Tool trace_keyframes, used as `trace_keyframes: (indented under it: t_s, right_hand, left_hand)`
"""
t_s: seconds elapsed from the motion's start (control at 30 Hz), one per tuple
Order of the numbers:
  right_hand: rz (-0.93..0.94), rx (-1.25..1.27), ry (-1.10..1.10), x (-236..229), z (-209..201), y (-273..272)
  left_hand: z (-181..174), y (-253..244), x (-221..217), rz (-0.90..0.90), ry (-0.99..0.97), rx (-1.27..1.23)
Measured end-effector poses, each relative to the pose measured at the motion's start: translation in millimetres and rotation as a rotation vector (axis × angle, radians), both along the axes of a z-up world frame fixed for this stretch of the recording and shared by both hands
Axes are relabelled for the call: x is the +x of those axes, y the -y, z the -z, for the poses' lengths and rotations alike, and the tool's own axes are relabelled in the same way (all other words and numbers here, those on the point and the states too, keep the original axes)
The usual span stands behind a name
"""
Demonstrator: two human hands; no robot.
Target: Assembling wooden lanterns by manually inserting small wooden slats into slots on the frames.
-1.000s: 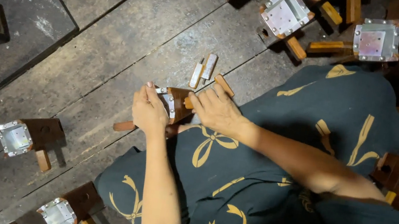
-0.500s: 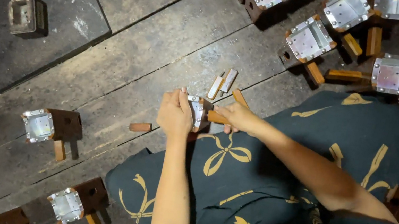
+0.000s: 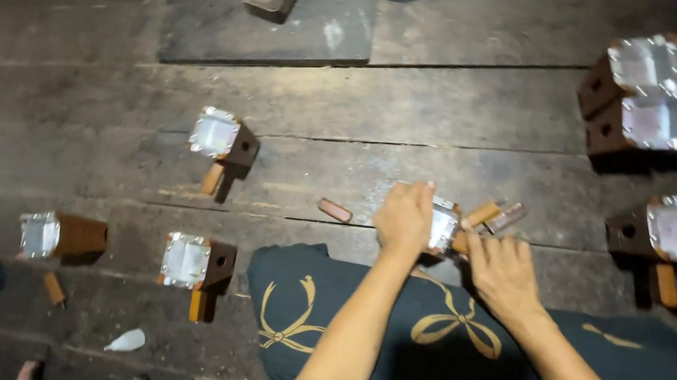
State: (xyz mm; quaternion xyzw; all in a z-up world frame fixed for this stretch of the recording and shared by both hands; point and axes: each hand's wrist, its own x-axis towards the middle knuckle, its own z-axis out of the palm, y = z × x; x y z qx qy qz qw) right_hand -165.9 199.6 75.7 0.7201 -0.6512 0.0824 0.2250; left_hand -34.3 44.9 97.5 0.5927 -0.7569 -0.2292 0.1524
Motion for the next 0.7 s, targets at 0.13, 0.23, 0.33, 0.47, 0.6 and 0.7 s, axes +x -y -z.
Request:
trace_keyframes:
  t_s: [0.13,0.23,0.33,0.47,0.6,0.7]
  right_hand:
    - [0.233,0.470,0.482,2.6,6.9,-11.1]
    - [0.504,0.604,1.799,-7.9,31.9,-10.1]
    - [0.594,0.543,2.097,8.8,-20.1,-4.3]
    - [0.489,0.409,0.551,23.6,-22.0,-19.1]
    - [0.563,0.525,0.984,6.3,25.1,-16.1]
    - [0.705,0.454,2.166,1.5,20.6,-0.3]
  left_hand:
    - [3.2,-9.2,-10.0,0.067,-0.005,-0.030]
    - [19.0,-11.9,-12.6,0.181,-0.042,-0.151]
    - [12.8,-14.1,-15.2,0.218,0.012,-0.241]
    - [-3.4,-14.6,-8.0,0.208,0.001,-0.138]
    - [1.8,-13.1,0.7,0.169,0.037,-0.163]
    - [-8.7,-14.9,0.9,0.146,0.024,-0.130]
